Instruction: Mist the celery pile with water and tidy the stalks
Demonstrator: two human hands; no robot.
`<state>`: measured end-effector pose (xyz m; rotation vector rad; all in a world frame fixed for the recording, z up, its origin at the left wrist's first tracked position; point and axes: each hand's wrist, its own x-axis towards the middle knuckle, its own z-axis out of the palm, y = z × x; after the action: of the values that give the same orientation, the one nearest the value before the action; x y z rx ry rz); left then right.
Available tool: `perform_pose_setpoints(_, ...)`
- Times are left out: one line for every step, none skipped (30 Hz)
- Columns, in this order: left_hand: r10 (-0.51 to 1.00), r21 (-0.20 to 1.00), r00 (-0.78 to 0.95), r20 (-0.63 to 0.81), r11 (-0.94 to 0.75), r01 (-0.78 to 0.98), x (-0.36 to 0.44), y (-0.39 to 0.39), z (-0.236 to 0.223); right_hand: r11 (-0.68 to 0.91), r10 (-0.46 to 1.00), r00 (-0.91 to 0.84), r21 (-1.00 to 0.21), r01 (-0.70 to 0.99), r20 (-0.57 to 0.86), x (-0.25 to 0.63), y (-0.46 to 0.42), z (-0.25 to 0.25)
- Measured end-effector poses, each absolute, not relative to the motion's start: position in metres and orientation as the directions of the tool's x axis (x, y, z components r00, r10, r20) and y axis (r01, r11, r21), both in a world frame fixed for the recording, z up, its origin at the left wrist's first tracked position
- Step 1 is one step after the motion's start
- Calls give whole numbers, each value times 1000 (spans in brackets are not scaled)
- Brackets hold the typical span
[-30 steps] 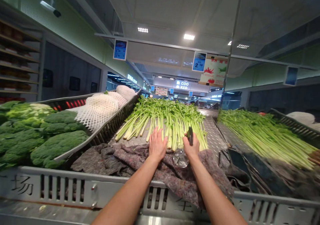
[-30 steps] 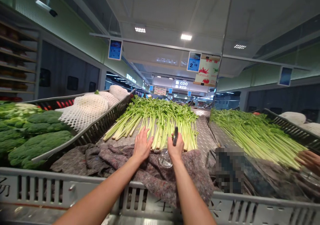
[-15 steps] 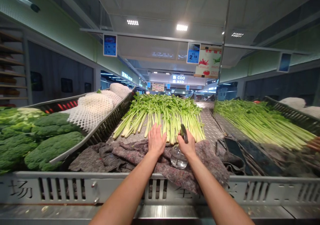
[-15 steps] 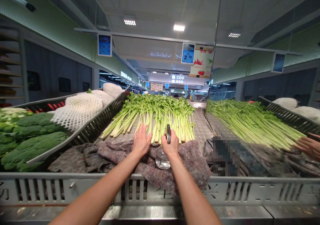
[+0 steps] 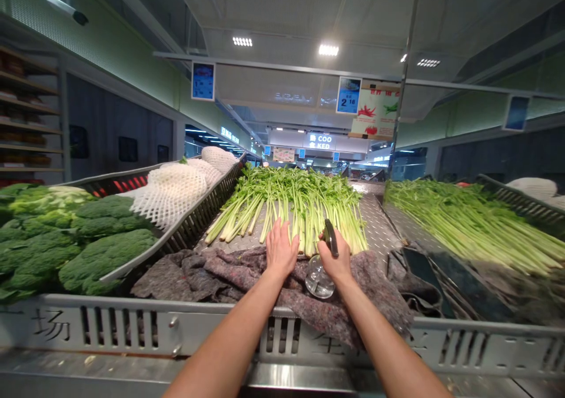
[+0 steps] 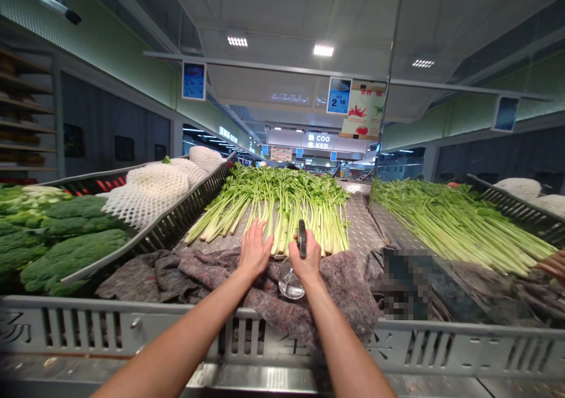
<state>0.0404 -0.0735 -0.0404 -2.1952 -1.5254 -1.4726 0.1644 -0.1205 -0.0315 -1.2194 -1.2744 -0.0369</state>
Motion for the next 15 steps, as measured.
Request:
perform_pose_setpoints(677, 420, 34, 736, -494, 761, 40, -74, -41, 434, 570, 374, -655, 618, 731, 164, -121, -31)
perform_pose_setpoints(678, 421, 32, 734, -492, 762, 40, -74, -41, 438, 564, 376, -653, 618, 735, 164, -121, -32)
perform_pose_setpoints(679, 422, 32, 733, -491, 762, 40, -74, -41, 441, 557, 382, -653, 615, 737, 164, -120, -32)
perform_pose_setpoints(681, 423, 31, 732, -489, 763, 40, -74, -41, 448, 549, 389, -653, 611, 740, 164, -120, -32)
perform_pose_setpoints(683, 425, 29, 730, -486, 763, 41, -74, -42, 456, 539, 395, -652, 606, 744, 164, -119, -33)
perform_pose_setpoints(684, 427, 27, 729, -485, 763, 41, -74, -42, 464, 530, 401, -651, 601, 747, 165, -118, -34)
perform_pose_setpoints(685, 428, 25, 728, -484, 763, 41, -74, -42, 471, 523, 404, -649, 598, 751, 165, -118, -34)
perform_pose_setpoints(684, 430, 22, 730, -483, 763, 41, -74, -42, 474, 516, 407, -648, 596, 753, 166, -118, -34)
perform_pose_setpoints(681, 430, 18, 732, -482, 763, 40, -73, -42, 473, 515, 411, -649, 595, 752, 166, -118, -34)
perform_pose_setpoints(677, 429, 13, 736, -481, 765, 38, -72, -41, 471, 519, 413, -654, 592, 748, 165, -118, -33)
perform_pose_setpoints(672, 424, 10, 741, -479, 769, 36, -70, -40, 472, 526, 410, -657, 588, 745, 164, -118, -32)
perform_pose_setpoints(666, 416, 8, 746, -475, 775, 32, -68, -40, 480, 532, 402, -657, 582, 745, 162, -118, -29)
perform_pose_setpoints(658, 404, 9, 753, -473, 783, 27, -66, -39, 490, 537, 393, -655, 576, 747, 159, -117, -25)
perform_pose_setpoints(648, 388, 13, 762, -472, 792, 21, -64, -38, 502, 539, 383, -651, 569, 750, 155, -116, -21)
perform_pose_setpoints(635, 370, 17, 772, -471, 801, 15, -61, -38, 517, 537, 374, -645, 562, 756, 150, -115, -17)
